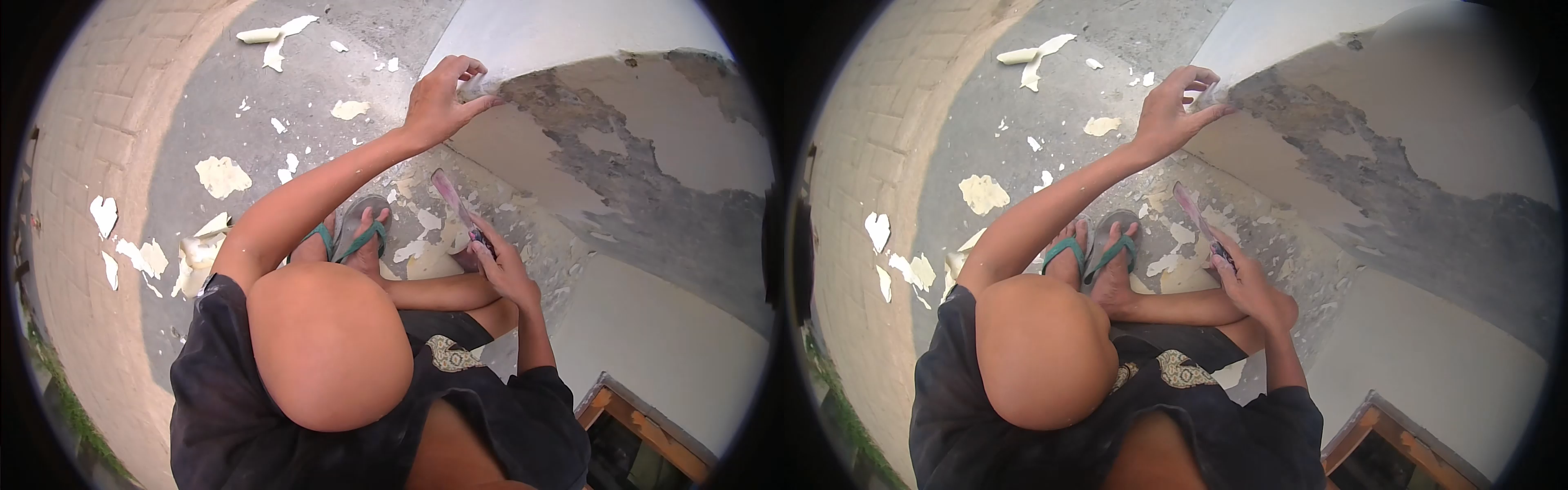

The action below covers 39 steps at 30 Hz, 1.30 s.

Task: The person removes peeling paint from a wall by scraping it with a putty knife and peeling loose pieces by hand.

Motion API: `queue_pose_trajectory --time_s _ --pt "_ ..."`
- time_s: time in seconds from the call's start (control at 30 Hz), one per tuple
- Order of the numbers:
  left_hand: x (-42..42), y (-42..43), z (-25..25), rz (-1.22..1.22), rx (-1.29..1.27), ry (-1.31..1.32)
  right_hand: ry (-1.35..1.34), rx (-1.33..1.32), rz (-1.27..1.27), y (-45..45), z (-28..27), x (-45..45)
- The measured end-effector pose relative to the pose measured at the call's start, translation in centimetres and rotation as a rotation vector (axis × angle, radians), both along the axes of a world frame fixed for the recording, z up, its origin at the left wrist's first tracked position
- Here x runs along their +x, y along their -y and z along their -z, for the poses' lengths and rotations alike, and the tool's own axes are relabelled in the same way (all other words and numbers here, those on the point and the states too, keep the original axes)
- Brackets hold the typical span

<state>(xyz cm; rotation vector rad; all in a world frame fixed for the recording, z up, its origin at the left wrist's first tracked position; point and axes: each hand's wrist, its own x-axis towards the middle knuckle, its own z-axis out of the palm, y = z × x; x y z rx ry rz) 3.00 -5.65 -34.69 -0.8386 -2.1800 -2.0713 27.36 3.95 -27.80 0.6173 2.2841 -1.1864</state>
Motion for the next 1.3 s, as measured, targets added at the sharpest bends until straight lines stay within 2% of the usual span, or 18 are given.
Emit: queue_pose_trajectory --time_s 0.17,0.27,0.4,0.5,0.57,0.67,0.7,0.8,0.87,0.9,0.97,1.0,1.07,1.1,1.13,1.23,1.27,1.3 --pt "-0.2 1.1 1.4 0.045 -0.019 -0.045 -0.221 0.279 0.01 -2.5 -4.0 -0.5" --pt "0.4 2.9 2.4 0.143 -0.059 0.135 -0.157 0.44 -0.023 -2.9 -7.0 -1.5" --pt "4.1 5.0 0.7 0.321 -0.06 -0.245 -0.215 0.509 -0.102 -2.4 -7.2 -2.6" --pt "5.9 4.9 1.8 0.466 -0.058 -0.365 -0.25 0.333 -0.086 -1.1 -6.5 -4.0" --pt "5.8 6.1 2.3 0.628 -0.236 -0.279 -0.335 0.245 -0.024 -0.4 -6.5 -5.0" --pt "5.2 7.1 1.8 0.839 -0.155 0.263 -0.488 0.096 0.167 1.3 -6.1 -5.7" --pt "5.3 7.1 1.4 0.816 -0.083 0.289 -0.543 0.039 0.243 1.7 -6.0 -6.0" --pt "5.8 7.7 0.4 0.765 0.067 0.428 -0.752 0.317 0.03 2.1 -4.5 -6.7" --pt "5.7 7.9 0.2 0.755 0.112 0.597 -0.845 0.35 0.077 2.3 -4.2 -7.2" --pt "5.5 8.0 0.8 0.754 0.066 0.481 -0.891 0.368 0.103 2.4 -4.2 -7.3" --pt "5.0 8.2 1.8 0.747 -0.025 0.25 -0.932 0.22 0.277 3.2 -4.7 -7.5" --pt "5.1 8.1 1.7 0.762 -0.036 0.265 -0.948 0.146 0.364 3.6 -4.9 -7.6" --pt "5.7 7.7 1.2 0.794 -0.056 0.294 -1.076 -0.115 0.375 3.4 -3.8 -8.0" --pt "5.9 7.3 1.1 0.756 -0.028 0.203 -1.136 -0.247 0.377 3.8 -3.7 -8.5" --pt "6.0 6.9 1.0 0.715 -0.002 0.109 -1.099 -0.413 0.614 5.5 -3.7 -8.9" --pt "6.5 6.9 0.5 0.5 0.022 -0.132 -1.123 -0.746 0.251 2.7 -2.1 -8.6" --pt "6.6 6.9 0.3 0.407 0.021 -0.208 -1.233 -0.555 0.238 3.5 -3.3 -9.3" --pt "6.4 7.1 0.6 0.34 -0.021 -0.159 -1.313 -0.552 0.145 3.2 -4.8 -10.0"
